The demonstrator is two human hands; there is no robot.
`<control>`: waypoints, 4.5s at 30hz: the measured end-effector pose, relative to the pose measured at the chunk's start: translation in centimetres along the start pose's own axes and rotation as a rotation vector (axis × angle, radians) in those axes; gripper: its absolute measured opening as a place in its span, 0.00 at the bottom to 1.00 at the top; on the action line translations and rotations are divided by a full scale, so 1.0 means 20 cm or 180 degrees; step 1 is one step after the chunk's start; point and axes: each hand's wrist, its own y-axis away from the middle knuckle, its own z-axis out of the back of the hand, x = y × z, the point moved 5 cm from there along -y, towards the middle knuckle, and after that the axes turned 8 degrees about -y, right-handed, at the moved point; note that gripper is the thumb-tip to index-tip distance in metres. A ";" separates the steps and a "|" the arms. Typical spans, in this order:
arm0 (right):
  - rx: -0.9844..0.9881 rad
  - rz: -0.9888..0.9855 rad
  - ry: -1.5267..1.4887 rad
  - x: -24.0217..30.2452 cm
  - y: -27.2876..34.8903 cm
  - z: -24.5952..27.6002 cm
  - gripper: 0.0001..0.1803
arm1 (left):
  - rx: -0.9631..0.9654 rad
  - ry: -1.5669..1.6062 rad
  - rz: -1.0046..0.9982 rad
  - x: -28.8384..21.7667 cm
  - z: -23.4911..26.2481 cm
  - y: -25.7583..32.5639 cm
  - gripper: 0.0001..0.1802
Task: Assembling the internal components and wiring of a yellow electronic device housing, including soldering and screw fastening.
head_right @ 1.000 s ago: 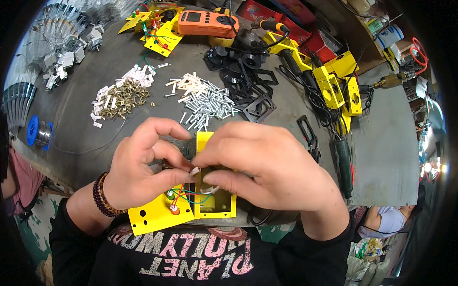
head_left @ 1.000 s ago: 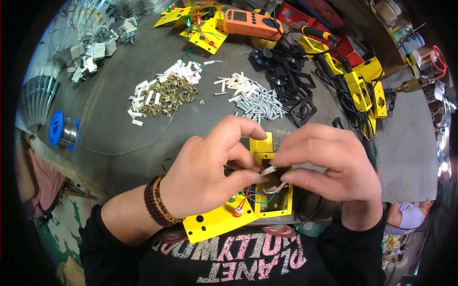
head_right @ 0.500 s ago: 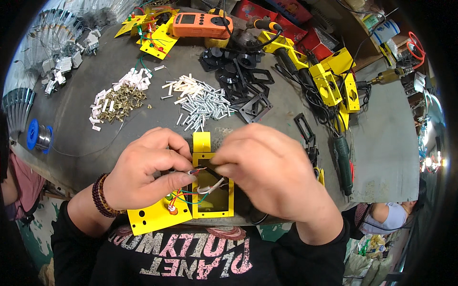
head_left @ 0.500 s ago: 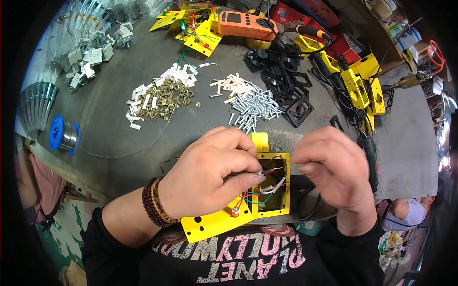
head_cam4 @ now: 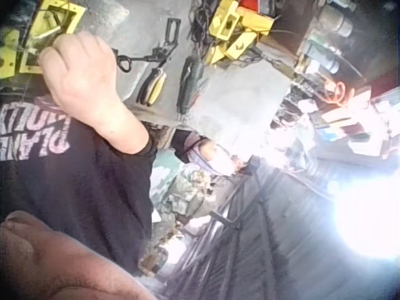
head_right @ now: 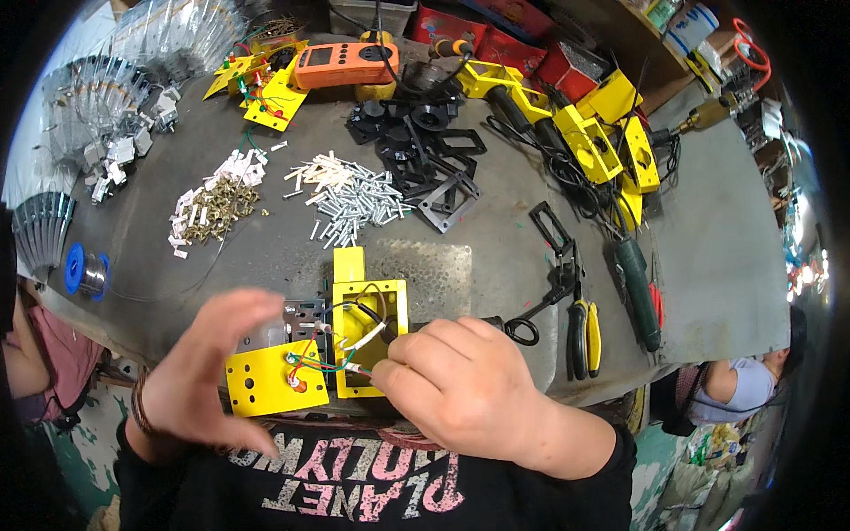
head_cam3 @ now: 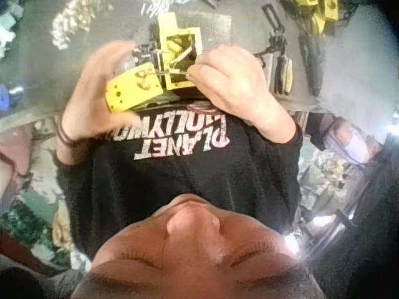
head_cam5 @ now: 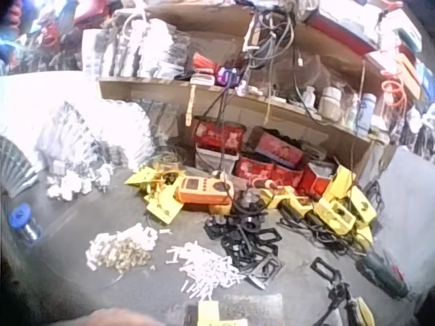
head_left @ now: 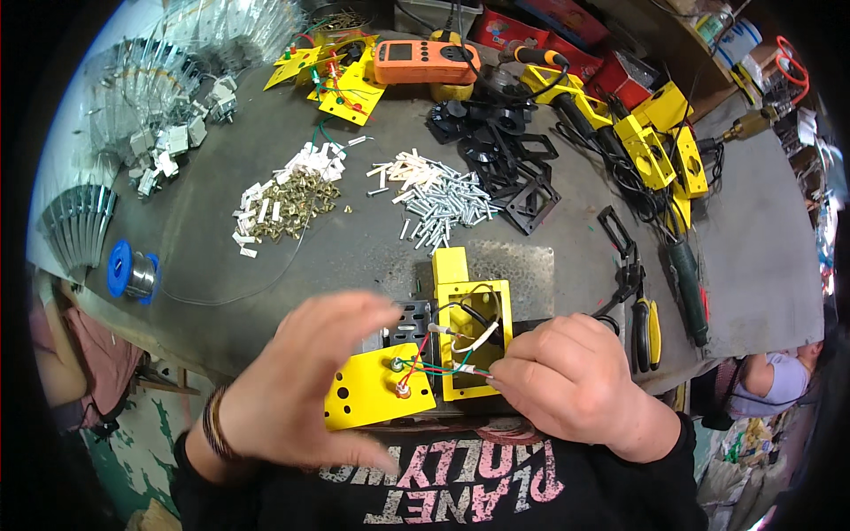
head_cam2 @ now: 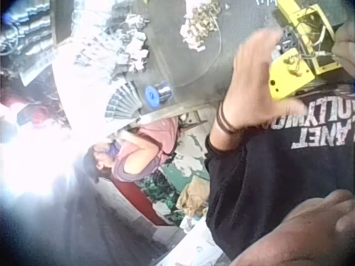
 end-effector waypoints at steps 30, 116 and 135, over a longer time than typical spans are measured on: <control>-0.0472 0.0049 -0.0006 0.01 0.18 0.06 0.19 | -0.0560 -0.4190 0.3089 0.97 0.83 -0.28 0.24; 0.2079 -0.0283 0.1255 0.12 0.03 0.29 0.21 | -0.0090 -0.0830 -0.0330 0.05 0.00 0.10 0.31; 0.1892 -0.0078 0.0685 0.01 0.00 0.06 0.29 | -0.0260 -0.0409 -0.0422 0.11 -0.05 0.19 0.27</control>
